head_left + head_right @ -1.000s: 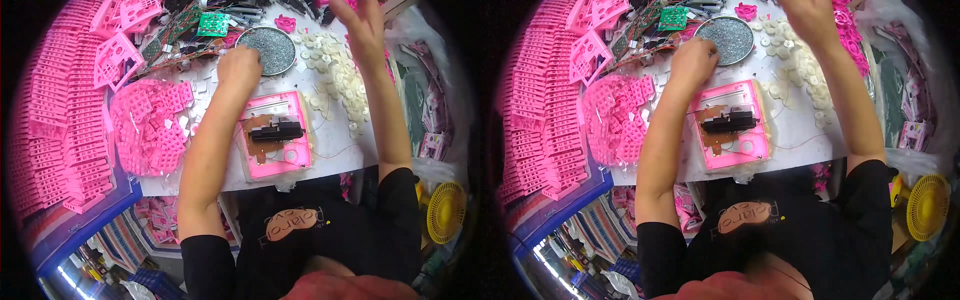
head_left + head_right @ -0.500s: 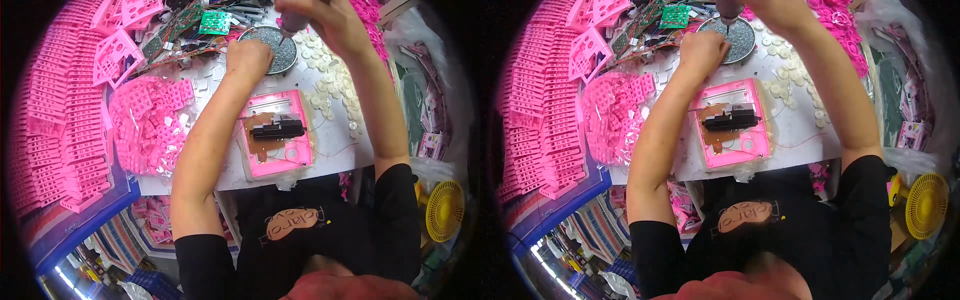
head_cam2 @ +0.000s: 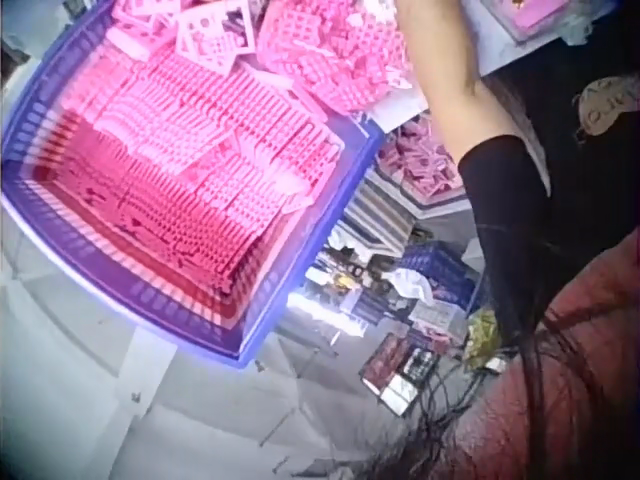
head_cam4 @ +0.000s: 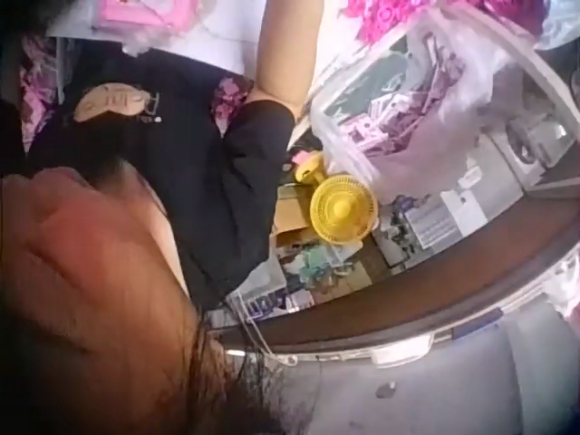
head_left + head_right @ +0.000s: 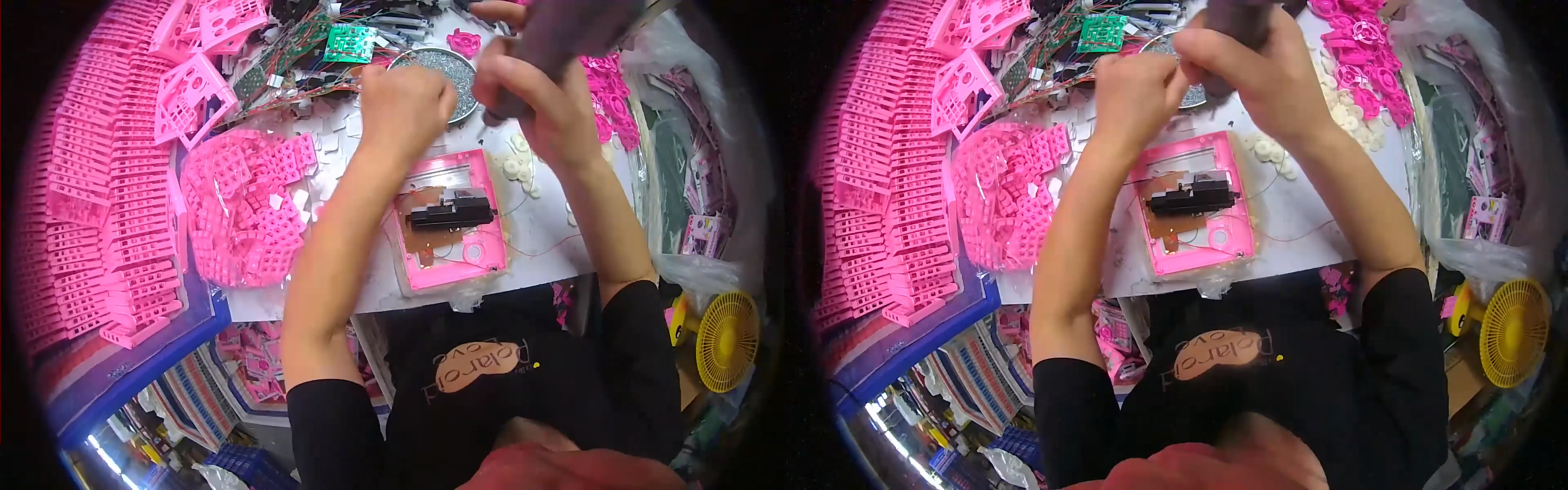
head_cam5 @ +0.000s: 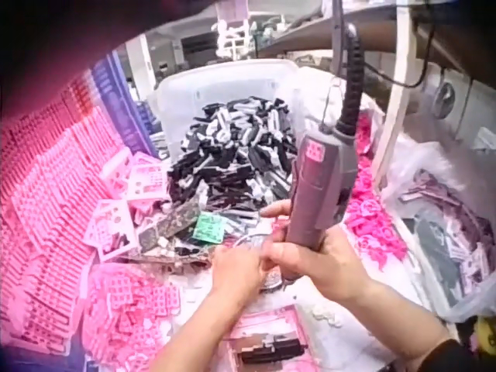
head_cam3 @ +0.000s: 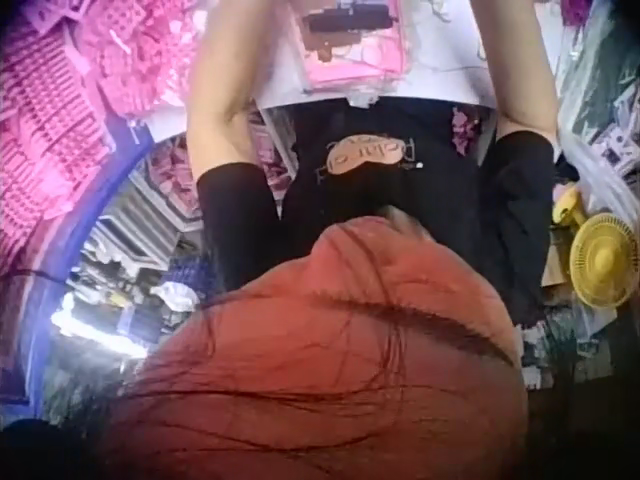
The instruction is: Assemble pink plastic toy calculator shells with electronics and internal components using an electric screwdriver.
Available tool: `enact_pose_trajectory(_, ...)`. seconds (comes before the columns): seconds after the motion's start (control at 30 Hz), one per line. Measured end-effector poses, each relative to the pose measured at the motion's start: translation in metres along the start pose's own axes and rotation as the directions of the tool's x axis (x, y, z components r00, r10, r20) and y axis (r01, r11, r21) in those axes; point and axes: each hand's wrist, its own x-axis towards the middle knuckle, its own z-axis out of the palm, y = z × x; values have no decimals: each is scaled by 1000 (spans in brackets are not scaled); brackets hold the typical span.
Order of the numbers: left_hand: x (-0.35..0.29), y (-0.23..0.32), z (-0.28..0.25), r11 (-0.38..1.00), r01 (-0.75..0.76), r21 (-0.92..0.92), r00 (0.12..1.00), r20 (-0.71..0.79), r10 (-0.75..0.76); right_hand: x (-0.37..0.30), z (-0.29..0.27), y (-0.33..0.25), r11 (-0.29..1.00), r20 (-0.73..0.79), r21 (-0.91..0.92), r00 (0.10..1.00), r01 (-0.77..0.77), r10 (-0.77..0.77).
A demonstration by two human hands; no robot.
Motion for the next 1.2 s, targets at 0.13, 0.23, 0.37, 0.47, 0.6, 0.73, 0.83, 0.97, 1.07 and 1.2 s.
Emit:
enact_pose_trajectory(0.13,-75,54,-37,996,-38,-75,984,-175,24,-44,-17,6,939,146,325,975,111,-166)
enact_pose_trajectory(0.23,-115,66,-33,946,46,-321,989,-119,-88,-63,7,-3,952,149,232,960,199,-236)
enact_pose_trajectory(0.37,-133,67,-29,859,141,-491,980,-51,-190,-65,15,-7,967,279,144,929,209,-243)
enact_pose_trajectory(0.47,-133,67,-30,837,133,-531,976,-79,-205,-67,19,-6,965,287,189,930,181,-230)
enact_pose_trajectory(0.6,-130,65,-27,862,68,-503,979,-133,-155,-69,23,-1,973,316,124,922,195,-225)
enact_pose_trajectory(0.73,-132,65,-28,864,73,-498,978,-135,-160,-69,28,-5,959,295,220,925,180,-241)
enact_pose_trajectory(0.83,-131,65,-26,858,46,-511,971,-180,-160,-69,27,-7,964,298,184,924,192,-241)
enact_pose_trajectory(0.97,-136,65,-21,923,3,-384,966,-237,-102,-69,28,1,962,319,115,908,247,-271)
enact_pose_trajectory(1.07,-139,67,-30,921,115,-373,953,-221,-209,-69,22,4,962,292,160,920,221,-260)
enact_pose_trajectory(1.2,-156,46,-16,956,164,-244,979,-75,-187,-68,21,15,969,216,107,946,225,-243)
